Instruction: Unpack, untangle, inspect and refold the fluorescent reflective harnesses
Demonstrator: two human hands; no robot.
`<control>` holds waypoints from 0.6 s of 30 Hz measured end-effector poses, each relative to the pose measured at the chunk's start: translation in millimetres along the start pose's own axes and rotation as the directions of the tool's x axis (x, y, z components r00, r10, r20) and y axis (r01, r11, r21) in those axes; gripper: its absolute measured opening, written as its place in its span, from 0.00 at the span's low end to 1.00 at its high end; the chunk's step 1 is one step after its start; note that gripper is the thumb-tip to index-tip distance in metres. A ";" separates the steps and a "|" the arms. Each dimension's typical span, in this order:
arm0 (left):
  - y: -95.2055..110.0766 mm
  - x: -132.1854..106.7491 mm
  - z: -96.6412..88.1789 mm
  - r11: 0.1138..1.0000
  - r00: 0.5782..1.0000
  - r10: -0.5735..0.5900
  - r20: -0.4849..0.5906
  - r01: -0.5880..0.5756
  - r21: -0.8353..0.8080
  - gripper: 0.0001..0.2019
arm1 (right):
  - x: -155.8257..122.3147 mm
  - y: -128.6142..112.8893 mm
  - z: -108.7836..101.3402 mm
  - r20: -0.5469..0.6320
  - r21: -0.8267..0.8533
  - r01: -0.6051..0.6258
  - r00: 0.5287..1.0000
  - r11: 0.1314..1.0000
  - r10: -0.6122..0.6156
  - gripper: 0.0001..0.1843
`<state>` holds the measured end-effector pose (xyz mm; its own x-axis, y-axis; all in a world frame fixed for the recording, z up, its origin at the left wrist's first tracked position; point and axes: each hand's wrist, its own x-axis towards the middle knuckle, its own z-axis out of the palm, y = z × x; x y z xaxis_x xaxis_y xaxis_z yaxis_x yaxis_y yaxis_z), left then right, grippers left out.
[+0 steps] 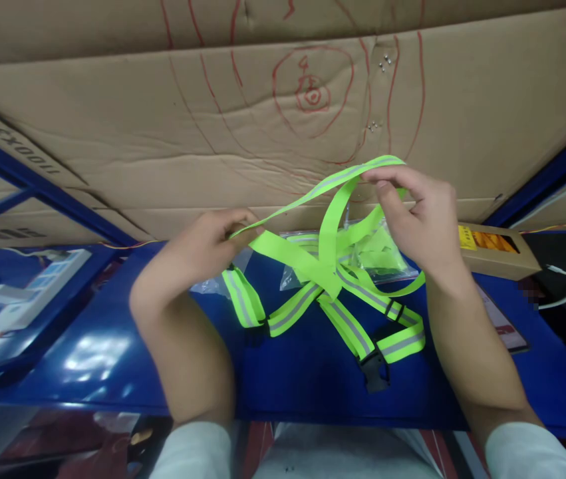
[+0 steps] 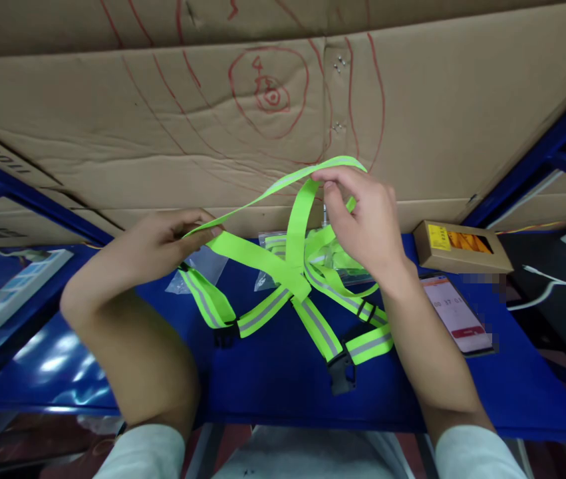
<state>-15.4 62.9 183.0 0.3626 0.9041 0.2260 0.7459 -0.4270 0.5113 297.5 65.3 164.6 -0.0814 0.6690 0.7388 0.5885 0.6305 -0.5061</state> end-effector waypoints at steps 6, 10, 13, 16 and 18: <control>-1.1 -2.2 -2.3 0.999 0.999 -0.031 -0.037 0.032 0.037 0.13 | 2.3 0.6 -8.9 0.091 -0.091 -0.075 0.992 0.993 0.083 0.22; 6.3 -3.8 -5.0 0.991 0.980 -0.089 -0.178 0.105 0.083 0.07 | 3.6 3.9 -13.1 0.106 -0.143 -0.106 0.987 0.984 0.122 0.24; 10.5 -5.0 -7.2 0.986 0.936 -0.113 -0.333 0.148 0.080 0.07 | 4.8 8.4 -16.1 0.095 -0.162 -0.054 0.993 0.985 0.070 0.21; 13.1 -5.9 -9.3 0.981 0.899 -0.118 -0.421 0.170 0.088 0.10 | 6.0 15.3 -19.1 0.031 -0.121 0.046 0.999 0.992 -0.043 0.17; 13.4 -6.2 -10.8 0.974 0.898 -0.135 -0.419 0.197 0.108 0.12 | 6.8 19.7 -21.1 -0.017 -0.089 0.066 0.998 0.994 -0.067 0.15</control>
<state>-13.7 51.8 197.4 -0.0091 0.8764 0.4814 0.8586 -0.2399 0.4530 325.5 73.9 169.1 -0.1069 0.6181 0.7788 0.6511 0.6355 -0.4150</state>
